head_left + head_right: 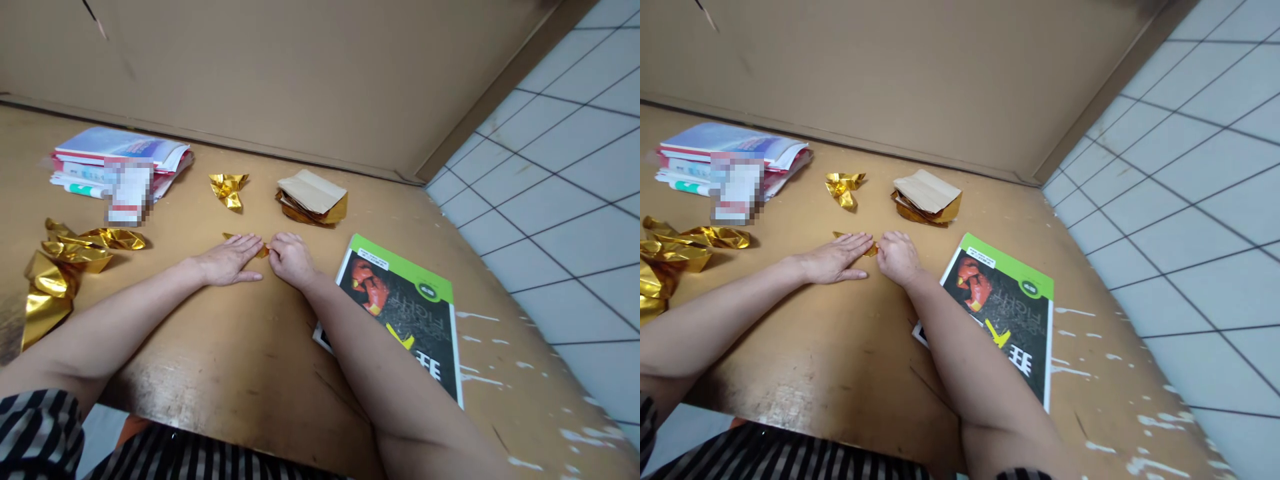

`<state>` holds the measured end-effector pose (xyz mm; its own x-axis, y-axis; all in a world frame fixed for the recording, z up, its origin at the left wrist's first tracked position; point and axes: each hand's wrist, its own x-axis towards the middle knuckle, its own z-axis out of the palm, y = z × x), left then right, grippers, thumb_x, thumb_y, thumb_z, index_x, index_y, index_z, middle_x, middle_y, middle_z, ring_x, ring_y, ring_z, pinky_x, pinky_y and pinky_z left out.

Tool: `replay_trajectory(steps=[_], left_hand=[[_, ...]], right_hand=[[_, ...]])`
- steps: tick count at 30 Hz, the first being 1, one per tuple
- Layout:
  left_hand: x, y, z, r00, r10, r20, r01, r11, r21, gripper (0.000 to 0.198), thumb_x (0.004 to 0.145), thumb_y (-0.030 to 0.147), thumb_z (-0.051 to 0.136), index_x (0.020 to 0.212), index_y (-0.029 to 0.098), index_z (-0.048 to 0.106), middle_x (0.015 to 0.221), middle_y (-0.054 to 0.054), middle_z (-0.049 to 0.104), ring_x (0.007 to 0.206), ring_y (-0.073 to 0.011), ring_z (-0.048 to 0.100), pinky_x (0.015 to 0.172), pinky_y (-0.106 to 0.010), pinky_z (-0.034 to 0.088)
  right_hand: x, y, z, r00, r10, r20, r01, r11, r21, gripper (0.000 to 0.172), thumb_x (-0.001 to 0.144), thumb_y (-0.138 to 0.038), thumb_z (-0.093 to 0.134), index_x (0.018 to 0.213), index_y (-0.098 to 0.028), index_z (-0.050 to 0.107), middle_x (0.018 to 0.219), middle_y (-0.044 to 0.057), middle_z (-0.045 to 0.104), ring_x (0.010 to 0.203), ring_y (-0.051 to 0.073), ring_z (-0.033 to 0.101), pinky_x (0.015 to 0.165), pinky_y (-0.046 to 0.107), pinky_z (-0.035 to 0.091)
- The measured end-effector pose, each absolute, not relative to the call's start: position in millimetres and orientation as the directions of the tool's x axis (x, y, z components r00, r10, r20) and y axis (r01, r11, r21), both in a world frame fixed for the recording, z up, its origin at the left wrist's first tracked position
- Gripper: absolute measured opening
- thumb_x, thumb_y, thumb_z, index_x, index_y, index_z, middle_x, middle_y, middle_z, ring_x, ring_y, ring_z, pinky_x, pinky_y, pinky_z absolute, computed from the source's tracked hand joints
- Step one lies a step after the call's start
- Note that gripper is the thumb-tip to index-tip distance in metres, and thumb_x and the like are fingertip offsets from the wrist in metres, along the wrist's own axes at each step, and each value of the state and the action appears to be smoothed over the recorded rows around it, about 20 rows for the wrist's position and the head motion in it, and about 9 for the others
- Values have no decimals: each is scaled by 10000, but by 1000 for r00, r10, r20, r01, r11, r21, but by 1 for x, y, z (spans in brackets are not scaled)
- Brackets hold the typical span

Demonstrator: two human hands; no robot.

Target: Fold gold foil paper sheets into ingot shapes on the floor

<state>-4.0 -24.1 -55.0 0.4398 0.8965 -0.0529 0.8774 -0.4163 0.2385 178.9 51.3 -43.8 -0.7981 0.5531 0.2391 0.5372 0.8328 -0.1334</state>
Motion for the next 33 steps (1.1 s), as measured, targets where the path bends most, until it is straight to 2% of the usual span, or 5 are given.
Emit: replay_trajectory(steps=[7,18,24,29,33], left_hand=[[-10,-27,-54,442,897,-14,872,-426,241,818,914,679,308,1507,122,222,1576,-172,217,1467,-272,177,1179,-398,161],[-34,-39,-65,298,954,18,938,-296,183,865,891,703,300,1497,87,241,1567,-199,221,1462,-296,187,1171,-418,211],[-27,-43,-66,225,974,23,959,-226,172,909,886,721,269,1481,34,262,1559,-225,220,1459,-312,187,1176,-425,209],[-14,-41,-65,313,949,45,929,-315,195,793,925,664,260,1489,106,278,1568,-167,245,1461,-282,195,1183,-418,193],[-11,-40,-64,345,938,44,915,-346,206,747,946,627,268,1489,113,279,1566,-165,249,1465,-274,183,1185,-423,185]], right_hand=[[177,49,-42,-795,567,215,552,823,-133,274,873,-156,444,926,-148,713,941,120,661,914,236,552,838,369,409],[177,46,-37,-783,588,204,566,809,-160,267,863,-143,455,912,-155,716,954,119,662,928,243,555,844,380,416],[176,45,-37,-794,570,211,556,821,-127,252,860,-142,462,895,-154,711,943,120,659,926,244,549,837,374,410],[175,46,-39,-803,553,223,545,832,-102,261,878,-163,448,888,-148,708,923,127,648,913,246,538,833,377,402],[173,43,-41,-804,552,222,547,833,-90,285,904,-209,429,902,-142,706,941,140,642,935,253,535,850,391,404]])
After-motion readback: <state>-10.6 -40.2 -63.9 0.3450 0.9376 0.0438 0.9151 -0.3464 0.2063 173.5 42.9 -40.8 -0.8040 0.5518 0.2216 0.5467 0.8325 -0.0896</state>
